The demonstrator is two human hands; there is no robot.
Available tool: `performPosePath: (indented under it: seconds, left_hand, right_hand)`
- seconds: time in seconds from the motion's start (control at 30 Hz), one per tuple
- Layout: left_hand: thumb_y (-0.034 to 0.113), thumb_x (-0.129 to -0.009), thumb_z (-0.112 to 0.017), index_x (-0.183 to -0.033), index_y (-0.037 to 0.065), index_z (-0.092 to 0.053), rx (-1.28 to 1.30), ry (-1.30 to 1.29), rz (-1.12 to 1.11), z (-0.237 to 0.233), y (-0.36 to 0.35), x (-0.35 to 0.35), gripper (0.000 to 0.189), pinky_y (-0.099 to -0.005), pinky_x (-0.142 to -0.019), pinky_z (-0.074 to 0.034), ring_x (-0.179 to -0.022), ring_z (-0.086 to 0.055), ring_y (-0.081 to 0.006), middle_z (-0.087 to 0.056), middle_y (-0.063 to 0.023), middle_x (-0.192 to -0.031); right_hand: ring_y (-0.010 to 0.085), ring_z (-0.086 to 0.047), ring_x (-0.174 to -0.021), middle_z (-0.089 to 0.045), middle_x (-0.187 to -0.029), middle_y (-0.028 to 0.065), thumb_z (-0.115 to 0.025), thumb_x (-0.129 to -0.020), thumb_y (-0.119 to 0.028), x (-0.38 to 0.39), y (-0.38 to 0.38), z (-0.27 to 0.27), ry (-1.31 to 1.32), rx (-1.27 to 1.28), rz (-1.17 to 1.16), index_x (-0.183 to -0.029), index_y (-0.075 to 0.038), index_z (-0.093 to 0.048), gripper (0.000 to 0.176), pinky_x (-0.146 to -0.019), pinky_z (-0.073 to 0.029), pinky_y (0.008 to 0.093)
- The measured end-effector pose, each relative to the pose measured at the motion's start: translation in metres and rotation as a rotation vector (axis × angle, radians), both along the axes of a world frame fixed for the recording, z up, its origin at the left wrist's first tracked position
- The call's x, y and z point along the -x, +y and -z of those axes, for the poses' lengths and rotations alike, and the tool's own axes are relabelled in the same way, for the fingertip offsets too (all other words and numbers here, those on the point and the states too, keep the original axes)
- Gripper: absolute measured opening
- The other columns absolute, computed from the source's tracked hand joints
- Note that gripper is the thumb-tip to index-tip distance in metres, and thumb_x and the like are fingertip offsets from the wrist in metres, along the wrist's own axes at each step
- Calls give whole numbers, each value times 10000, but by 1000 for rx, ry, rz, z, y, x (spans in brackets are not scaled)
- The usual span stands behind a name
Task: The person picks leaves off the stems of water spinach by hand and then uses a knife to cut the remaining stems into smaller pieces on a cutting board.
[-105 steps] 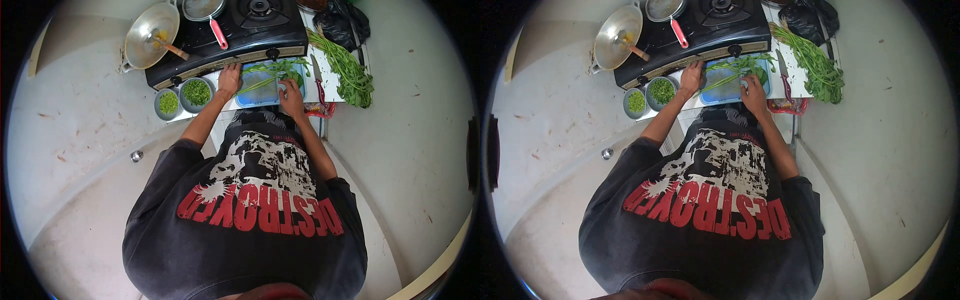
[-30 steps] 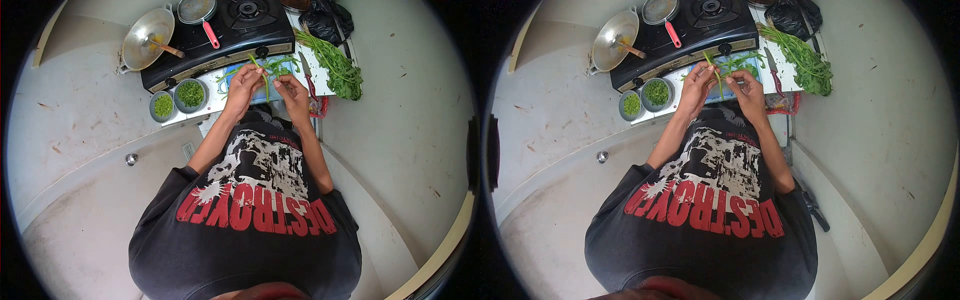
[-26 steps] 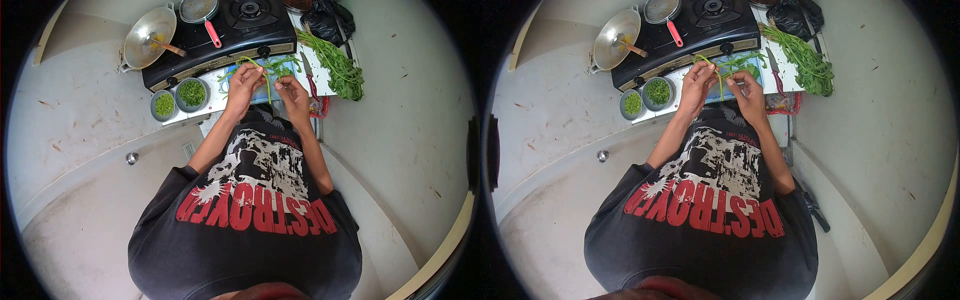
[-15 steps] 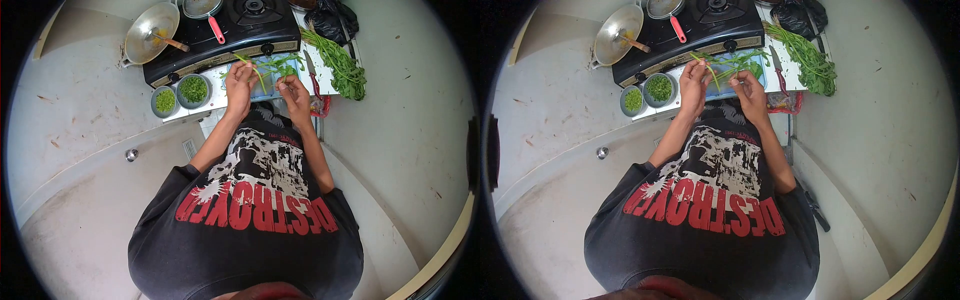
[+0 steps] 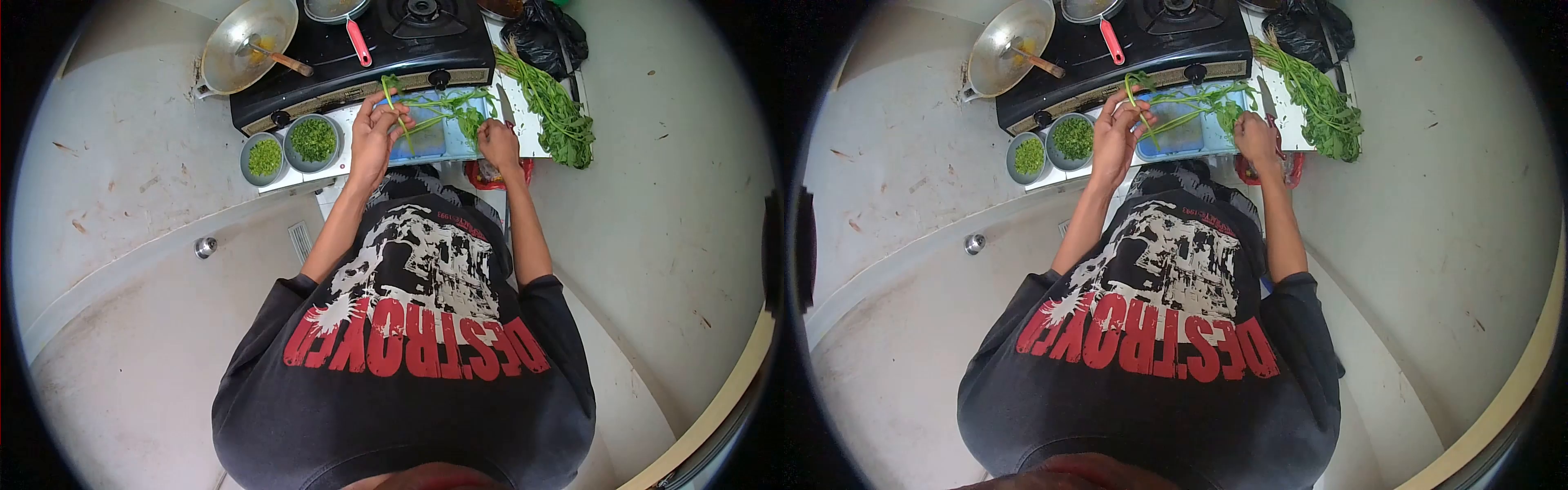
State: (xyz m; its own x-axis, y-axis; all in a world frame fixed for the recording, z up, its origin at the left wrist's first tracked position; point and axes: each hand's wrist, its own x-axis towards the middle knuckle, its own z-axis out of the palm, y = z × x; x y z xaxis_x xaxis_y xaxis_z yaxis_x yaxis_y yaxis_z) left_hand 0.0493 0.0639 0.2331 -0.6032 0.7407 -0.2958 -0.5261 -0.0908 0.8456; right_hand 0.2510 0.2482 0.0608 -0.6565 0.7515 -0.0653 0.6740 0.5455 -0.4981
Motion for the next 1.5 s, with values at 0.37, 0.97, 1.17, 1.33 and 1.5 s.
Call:
performPosePath:
  seconds: [0.37,0.97,1.17,1.33,1.5]
  left_hand:
    - [195,-1059,-542,-1185,18,-617,-6,-104,-1,3,-6,-2,229,-250,-717,-468,-781,-527,-83,-604,-29,-978]
    - [106,-1027,-573,-1318,70,-526,26,57,213,-8,15,-29,297,-361,-905,-572,-1051,-636,-142,-619,-21,-1101]
    - [74,-1010,-573,-1216,60,-552,-52,-193,249,0,15,-25,208,-417,-916,-584,-1105,-635,-177,-626,-50,-1108]
    - [36,-993,-579,-1164,62,-568,-65,-337,262,-1,14,-23,174,-428,-906,-586,-1077,-647,-176,-640,-54,-1101]
    - [52,-989,-602,-1124,75,-578,-45,-317,282,2,11,-20,139,-430,-903,-589,-1066,-646,-166,-644,-50,-1086]
  right_hand:
    - [328,-705,-913,-701,-1010,165,-656,-926,-228,28,-33,-38,78,9,126,-1037,-31,-676,228,-812,-531,454]
    - [139,-633,-819,-665,-945,60,-736,-906,-116,60,-81,-153,915,609,140,-1027,-13,-744,159,-734,-498,286]
    - [162,-613,-792,-649,-892,70,-732,-891,-78,54,-83,-167,848,352,94,-976,-6,-734,112,-739,-483,294]
    - [180,-614,-795,-644,-886,85,-728,-891,-79,48,-84,-169,869,355,68,-971,1,-730,113,-743,-482,299]
    - [197,-613,-831,-634,-900,97,-700,-917,-88,43,-83,-170,814,335,26,-961,21,-694,118,-745,-485,303]
